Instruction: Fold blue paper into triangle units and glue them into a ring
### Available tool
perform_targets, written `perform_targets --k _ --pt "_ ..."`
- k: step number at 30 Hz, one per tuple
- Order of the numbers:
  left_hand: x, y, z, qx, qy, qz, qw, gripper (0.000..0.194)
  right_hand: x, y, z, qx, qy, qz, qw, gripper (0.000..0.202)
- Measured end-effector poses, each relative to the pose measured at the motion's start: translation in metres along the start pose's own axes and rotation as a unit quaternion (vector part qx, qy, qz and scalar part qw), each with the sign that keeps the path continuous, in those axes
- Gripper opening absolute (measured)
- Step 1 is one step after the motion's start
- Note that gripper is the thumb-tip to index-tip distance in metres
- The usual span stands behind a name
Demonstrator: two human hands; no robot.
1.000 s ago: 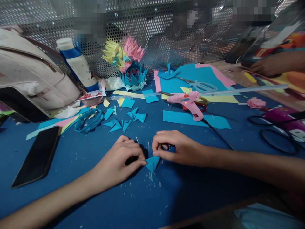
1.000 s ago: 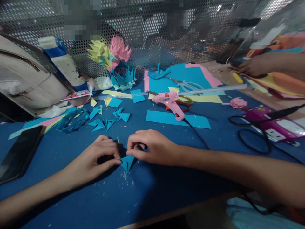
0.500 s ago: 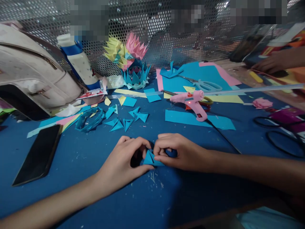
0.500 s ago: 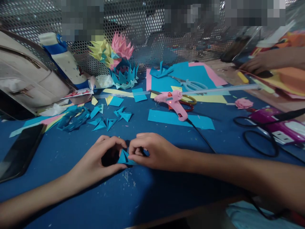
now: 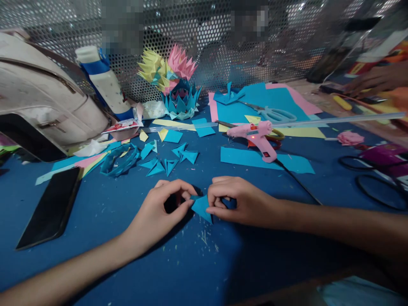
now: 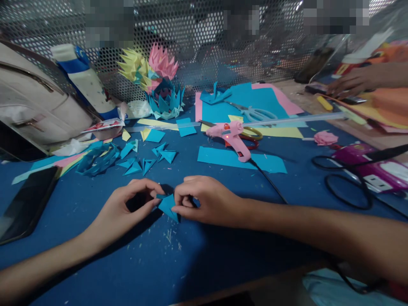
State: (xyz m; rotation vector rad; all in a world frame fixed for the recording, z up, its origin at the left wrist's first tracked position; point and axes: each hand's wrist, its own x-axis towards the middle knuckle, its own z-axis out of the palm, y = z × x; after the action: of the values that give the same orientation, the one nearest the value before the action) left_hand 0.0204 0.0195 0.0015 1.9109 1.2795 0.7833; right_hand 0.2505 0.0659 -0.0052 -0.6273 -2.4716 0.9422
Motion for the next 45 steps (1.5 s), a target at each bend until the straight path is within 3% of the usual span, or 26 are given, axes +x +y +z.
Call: perform_targets --k 7,11,15,18,23,31,37,41,45 --pt "0.001 -0.003 0.0 -0.036 -0.008 -0.02 0.999 0.01 -0.001 0.001 -0.004 -0.085 0.025 -0.047 0.995 0.01" --pt "0.002 -0.003 -0.002 -0.04 -0.019 -0.022 0.999 0.011 -0.002 0.002 -0.004 -0.135 0.024 -0.077 0.988 0.023" --pt "0.002 -0.003 -0.001 -0.073 -0.048 -0.019 0.996 0.021 -0.001 0.001 -0.004 -0.107 0.016 -0.061 0.992 0.031" --pt "0.001 -0.004 0.0 -0.062 -0.065 0.007 0.996 0.026 0.0 -0.001 -0.005 -0.069 -0.006 -0.032 0.997 0.023" --pt "0.001 -0.004 -0.001 0.013 -0.077 0.07 0.994 0.017 0.001 0.001 -0.004 -0.034 -0.01 -0.029 0.999 0.003" --pt "0.0 -0.003 -0.008 0.094 -0.118 0.135 0.979 0.027 0.001 0.006 -0.006 -0.044 -0.03 -0.065 0.996 0.007" --pt "-0.008 0.0 -0.014 0.122 -0.11 0.139 0.977 0.035 0.0 0.011 -0.013 -0.143 -0.049 -0.141 0.978 0.017" --pt "-0.017 -0.002 -0.018 0.157 -0.121 0.186 0.962 0.041 -0.001 0.013 -0.016 -0.199 -0.051 -0.163 0.965 0.021" --pt "-0.029 -0.009 -0.015 0.2 -0.087 0.231 0.948 0.041 -0.002 0.016 -0.018 -0.22 -0.051 -0.204 0.952 0.027"
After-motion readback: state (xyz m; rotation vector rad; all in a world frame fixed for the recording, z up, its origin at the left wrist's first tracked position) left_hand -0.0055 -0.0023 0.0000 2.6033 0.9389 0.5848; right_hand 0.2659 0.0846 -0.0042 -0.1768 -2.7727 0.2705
